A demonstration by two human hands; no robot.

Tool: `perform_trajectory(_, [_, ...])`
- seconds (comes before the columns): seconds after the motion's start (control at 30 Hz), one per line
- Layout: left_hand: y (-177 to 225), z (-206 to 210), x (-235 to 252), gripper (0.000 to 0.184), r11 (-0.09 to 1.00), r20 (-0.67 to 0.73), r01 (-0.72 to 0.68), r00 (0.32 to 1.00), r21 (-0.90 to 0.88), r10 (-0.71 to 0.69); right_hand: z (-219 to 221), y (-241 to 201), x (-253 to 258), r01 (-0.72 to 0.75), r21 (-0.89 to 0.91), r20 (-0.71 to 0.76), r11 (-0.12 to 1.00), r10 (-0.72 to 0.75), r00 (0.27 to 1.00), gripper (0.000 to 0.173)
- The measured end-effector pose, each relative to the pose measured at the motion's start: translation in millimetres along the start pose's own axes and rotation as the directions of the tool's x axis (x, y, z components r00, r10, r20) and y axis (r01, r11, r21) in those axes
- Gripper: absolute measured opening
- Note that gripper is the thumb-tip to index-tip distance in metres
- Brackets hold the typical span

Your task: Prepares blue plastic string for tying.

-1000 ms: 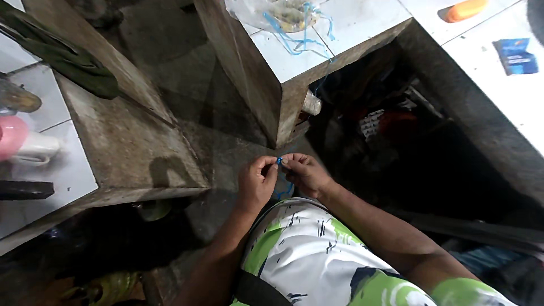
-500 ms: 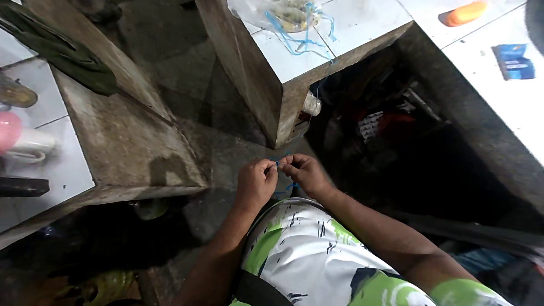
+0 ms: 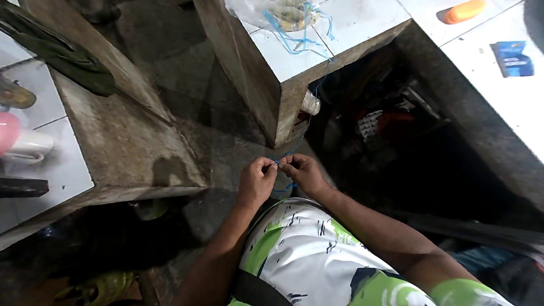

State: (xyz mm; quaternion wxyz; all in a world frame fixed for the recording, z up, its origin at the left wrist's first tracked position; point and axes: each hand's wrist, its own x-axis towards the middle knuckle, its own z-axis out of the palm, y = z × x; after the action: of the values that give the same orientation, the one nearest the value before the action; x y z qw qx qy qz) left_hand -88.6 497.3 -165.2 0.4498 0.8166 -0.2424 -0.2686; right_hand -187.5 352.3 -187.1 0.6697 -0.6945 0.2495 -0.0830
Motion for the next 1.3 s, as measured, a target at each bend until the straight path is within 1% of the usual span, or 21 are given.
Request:
perform_trajectory(0.07, [0.8,1.0,-0.8,0.013,0.999,-0.004,-0.025,1.0,0.048,0.025,0.6,1.2,0.1,0.027,-0.006,0.013,1.0,-0.027,1.0,0.011])
perform_trajectory(0.17, [-2.1,2.6,0.0,0.014,0.993,-0.061,-0.071,0.995,0.094,0.077,-1.6,-0.9,0.0,0.087,-0.017,0.058,0.996,-0.086,0.995,0.013])
perform_trajectory(0.27, [-2.6,-0.7,0.4,0.014,0.992,-0.085,-0.074,0.993,0.103,0.083,-3.7,0.5,-0.6,0.107,-0.013,0.072,0.994,-0.106,0.992,0.021])
perform_trajectory(0.47, [-6.5,2.9,0.6,0.013,0.99,-0.063,-0.114,0.991,0.086,0.12,-6.8,6.5,1.2,0.143,-0.122,-0.001,0.982,-0.144,0.99,0.013])
perform_trajectory(0.57, [-7.1,3.8,1.8,0.014,0.986,-0.058,-0.11,0.991,0.124,0.117,-9.3,5.8,0.7,0.112,-0.212,-0.033,0.971,-0.122,0.992,0.013])
perform_trajectory(0.63, [-9.6,4.0,2.1,0.014,0.986,-0.052,-0.097,0.993,0.134,0.105,-10.1,5.7,-0.2,0.115,-0.295,-0.03,0.949,-0.129,0.991,0.014])
perform_trajectory(0.7, [-13.8,1.6,2.5,0.016,0.993,-0.006,-0.087,0.996,0.081,0.088,-9.8,3.7,-1.6,0.143,-0.429,0.007,0.892,-0.154,0.988,0.015])
perform_trajectory(0.73, [-15.0,1.2,3.4,0.02,0.997,0.042,-0.079,0.996,0.015,0.078,-11.6,1.8,-2.5,0.156,-0.477,0.036,0.865,-0.159,0.987,0.016])
perform_trajectory(0.8, [-15.0,3.0,5.2,0.031,0.991,0.121,-0.047,0.991,-0.128,0.063,-15.7,0.8,-3.0,0.195,-0.513,0.088,0.836,-0.175,0.981,0.017])
perform_trajectory(0.83, [-14.9,4.1,5.7,0.03,0.985,0.142,-0.023,0.989,-0.17,0.047,-17.3,0.1,-2.2,0.201,-0.516,0.114,0.832,-0.166,0.98,0.017])
perform_trajectory(0.9, [-16.0,4.4,7.4,0.022,0.981,0.195,0.027,0.981,-0.192,0.011,-20.7,-1.4,1.0,0.184,-0.516,0.154,0.837,-0.121,0.981,0.019])
perform_trajectory(0.93, [-15.9,3.8,7.8,0.02,0.983,0.226,0.047,0.974,-0.178,-0.006,-23.2,0.2,2.5,0.192,-0.497,0.177,0.846,-0.117,0.977,0.02])
perform_trajectory(1.0, [-15.1,2.4,8.5,0.018,0.993,0.282,0.058,0.959,-0.103,-0.027,-30.9,6.3,5.3,0.23,-0.386,0.236,0.894,-0.145,0.961,0.021])
perform_trajectory(1.07, [-10.7,2.4,8.1,0.018,0.999,0.34,0.008,0.94,0.036,-0.02,-38.9,10.3,6.5,0.205,-0.227,0.256,0.952,-0.145,0.956,0.029])
perform_trajectory(1.1, [-9.9,4.6,7.8,0.019,0.993,0.368,-0.054,0.93,0.108,0.01,-41.4,12.8,7.7,0.192,-0.182,0.24,0.964,-0.146,0.96,0.03])
perform_trajectory(1.13, [-11.2,8.1,7.5,0.021,0.977,0.384,-0.136,0.921,0.163,0.064,-42.6,14.5,8.6,0.185,-0.187,0.211,0.965,-0.144,0.967,0.029])
perform_trajectory(1.23, [-14.2,15.7,6.5,0.025,0.876,0.384,-0.386,0.885,0.29,0.263,-42.7,13.3,9.8,0.116,-0.358,0.103,0.926,-0.084,0.991,0.031])
perform_trajectory(1.3, [-12.2,17.6,7.8,0.026,0.804,0.37,-0.481,0.859,0.35,0.353,-49.7,13.2,11.6,0.051,-0.452,0.004,0.891,-0.055,0.998,0.029])
